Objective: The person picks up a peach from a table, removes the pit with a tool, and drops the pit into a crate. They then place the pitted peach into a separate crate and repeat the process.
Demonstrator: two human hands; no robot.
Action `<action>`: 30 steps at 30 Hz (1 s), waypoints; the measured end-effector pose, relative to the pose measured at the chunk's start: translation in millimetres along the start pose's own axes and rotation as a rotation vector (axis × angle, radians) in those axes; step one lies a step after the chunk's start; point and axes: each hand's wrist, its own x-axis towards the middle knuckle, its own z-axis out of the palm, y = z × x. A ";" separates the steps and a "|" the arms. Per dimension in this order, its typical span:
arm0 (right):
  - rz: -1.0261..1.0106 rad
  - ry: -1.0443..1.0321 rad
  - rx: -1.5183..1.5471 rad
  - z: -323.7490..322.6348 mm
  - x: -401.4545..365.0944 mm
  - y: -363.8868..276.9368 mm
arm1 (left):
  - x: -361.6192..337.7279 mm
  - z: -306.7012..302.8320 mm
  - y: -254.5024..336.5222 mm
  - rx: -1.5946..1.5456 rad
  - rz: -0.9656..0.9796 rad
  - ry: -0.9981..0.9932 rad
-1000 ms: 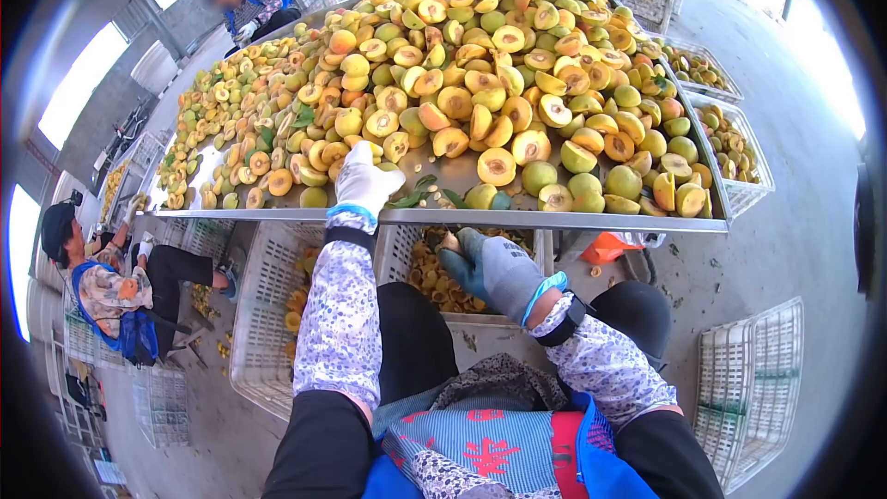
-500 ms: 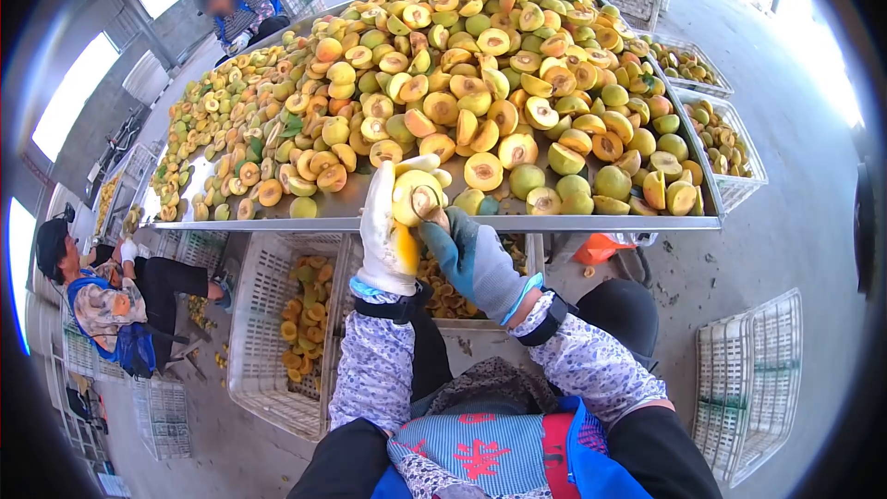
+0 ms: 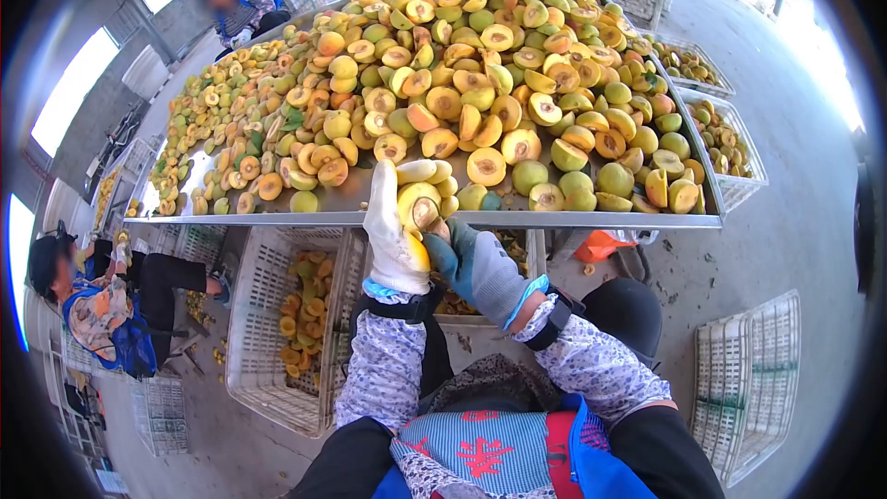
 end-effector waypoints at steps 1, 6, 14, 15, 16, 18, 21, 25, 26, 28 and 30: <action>0.017 -0.023 0.026 1.5 -1.8 2.6 | 0.9 -3.2 2.9 0.075 -0.024 -0.026; 0.228 -0.186 0.285 -0.1 -1.0 -7.0 | 4.8 -12.6 13.3 0.363 -0.024 -0.084; 0.166 -0.134 0.243 9.2 -2.7 11.6 | 2.0 -14.9 -3.6 0.233 -0.041 0.018; 0.157 -0.126 0.251 12.7 -3.4 14.2 | 1.4 -15.1 -7.6 0.176 -0.048 0.042; 0.146 -0.115 0.260 15.8 -3.3 17.1 | 1.5 -14.4 -9.4 0.119 -0.055 0.063; 0.123 -0.101 0.353 22.8 -1.8 22.9 | 0.9 -12.4 -9.5 0.128 -0.033 0.064; 0.173 -0.164 0.291 12.7 -5.7 12.3 | -4.1 -10.4 -1.8 0.273 -0.052 0.012; 0.177 -0.152 0.397 27.9 -9.4 36.7 | 7.2 -22.9 -2.3 0.270 -0.130 -0.092; 0.206 -0.158 0.569 35.5 -8.0 37.5 | 7.2 -25.2 -0.7 0.248 -0.128 -0.093; 0.302 -0.243 0.642 31.2 -5.2 42.4 | -0.7 -3.7 -1.4 0.253 -0.001 -0.053; 0.490 -0.259 0.645 -2.8 -9.2 -19.4 | -6.2 6.7 -4.9 0.283 0.156 -0.004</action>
